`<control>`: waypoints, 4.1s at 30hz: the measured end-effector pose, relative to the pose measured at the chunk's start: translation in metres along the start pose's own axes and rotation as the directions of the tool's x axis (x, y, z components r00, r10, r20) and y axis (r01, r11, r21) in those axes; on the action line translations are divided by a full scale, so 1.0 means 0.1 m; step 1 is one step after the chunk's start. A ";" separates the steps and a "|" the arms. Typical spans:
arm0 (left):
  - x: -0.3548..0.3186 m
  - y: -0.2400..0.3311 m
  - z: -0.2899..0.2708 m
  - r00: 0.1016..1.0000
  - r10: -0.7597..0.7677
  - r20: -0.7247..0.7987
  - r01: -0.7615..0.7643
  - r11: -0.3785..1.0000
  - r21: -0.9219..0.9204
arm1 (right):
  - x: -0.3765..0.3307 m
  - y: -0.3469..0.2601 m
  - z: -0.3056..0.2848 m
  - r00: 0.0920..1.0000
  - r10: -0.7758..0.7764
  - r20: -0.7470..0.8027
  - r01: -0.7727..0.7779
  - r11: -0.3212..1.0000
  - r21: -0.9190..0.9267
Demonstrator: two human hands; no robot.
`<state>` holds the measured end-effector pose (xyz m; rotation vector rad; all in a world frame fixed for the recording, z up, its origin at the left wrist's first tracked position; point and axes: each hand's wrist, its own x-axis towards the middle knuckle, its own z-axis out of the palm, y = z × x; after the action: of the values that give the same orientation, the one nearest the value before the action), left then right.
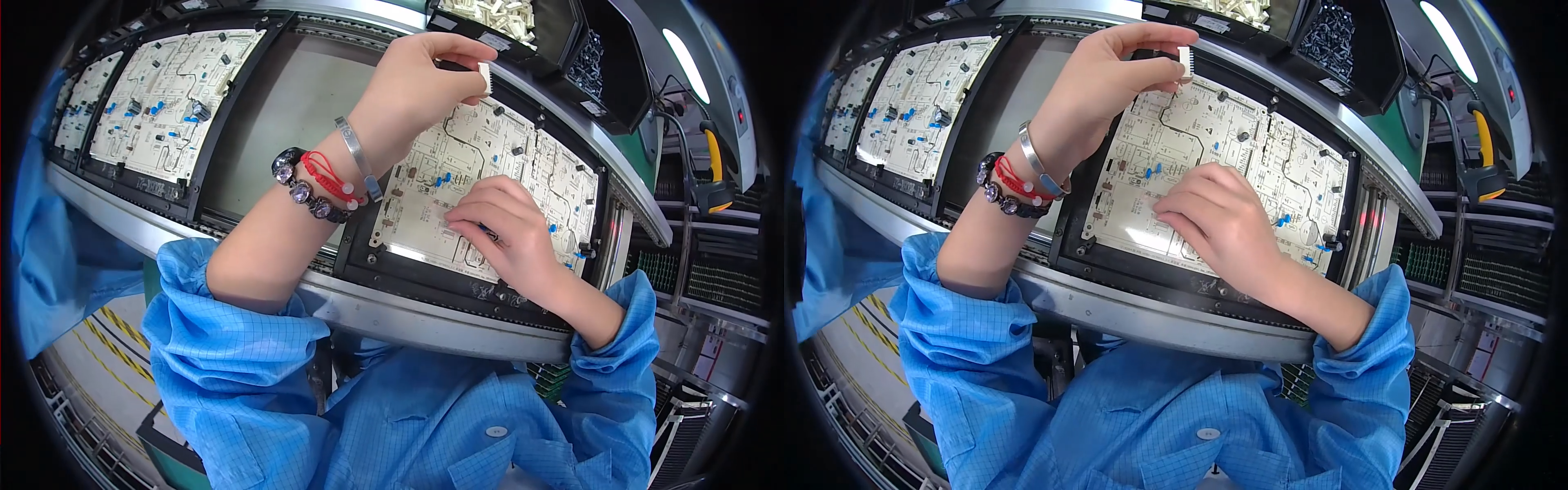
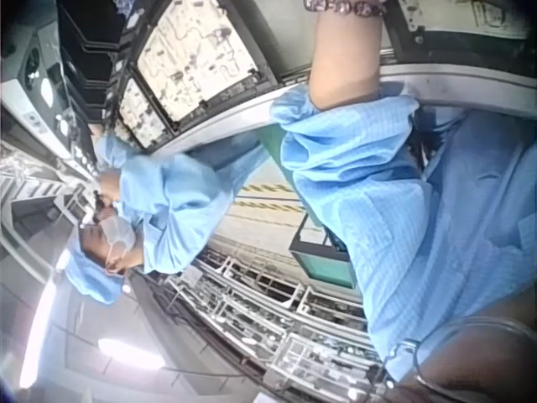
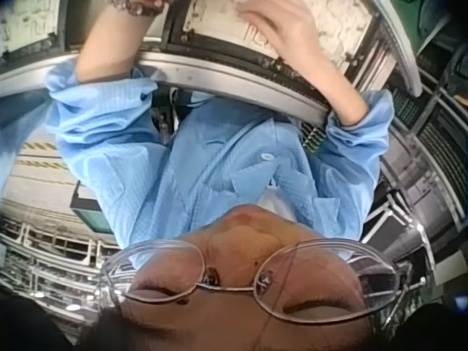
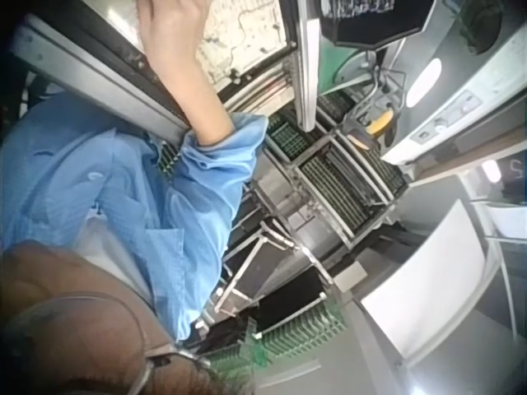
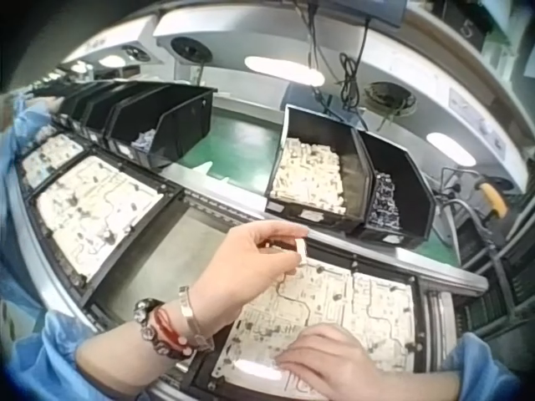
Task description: The person assembles electronic components onto printed circuit boards by hand, taking components from a component tray and placing them into a mounting frame.
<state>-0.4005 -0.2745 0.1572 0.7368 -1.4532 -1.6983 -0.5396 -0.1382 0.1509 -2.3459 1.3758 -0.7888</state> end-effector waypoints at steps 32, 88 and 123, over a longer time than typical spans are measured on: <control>-0.12 -0.20 0.30 0.992 -0.014 0.125 -0.008 0.985 0.172 | 0.35 2.26 -1.42 0.975 0.209 -0.077 -0.219 0.838 -0.500; 1.52 0.07 0.45 0.883 -0.045 0.467 -0.466 0.032 0.884 | -1.09 0.37 -0.41 0.998 0.041 -0.037 -0.041 0.999 -0.009; 0.21 -0.32 1.44 0.866 -0.277 0.417 0.085 0.902 0.423 | -4.08 -0.50 -1.09 -0.059 0.602 -0.797 -0.717 0.529 0.453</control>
<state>-0.5361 -0.2125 0.1531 0.7195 -2.1721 -1.8346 -0.7286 0.2430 0.1407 -0.6115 2.6976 -1.7541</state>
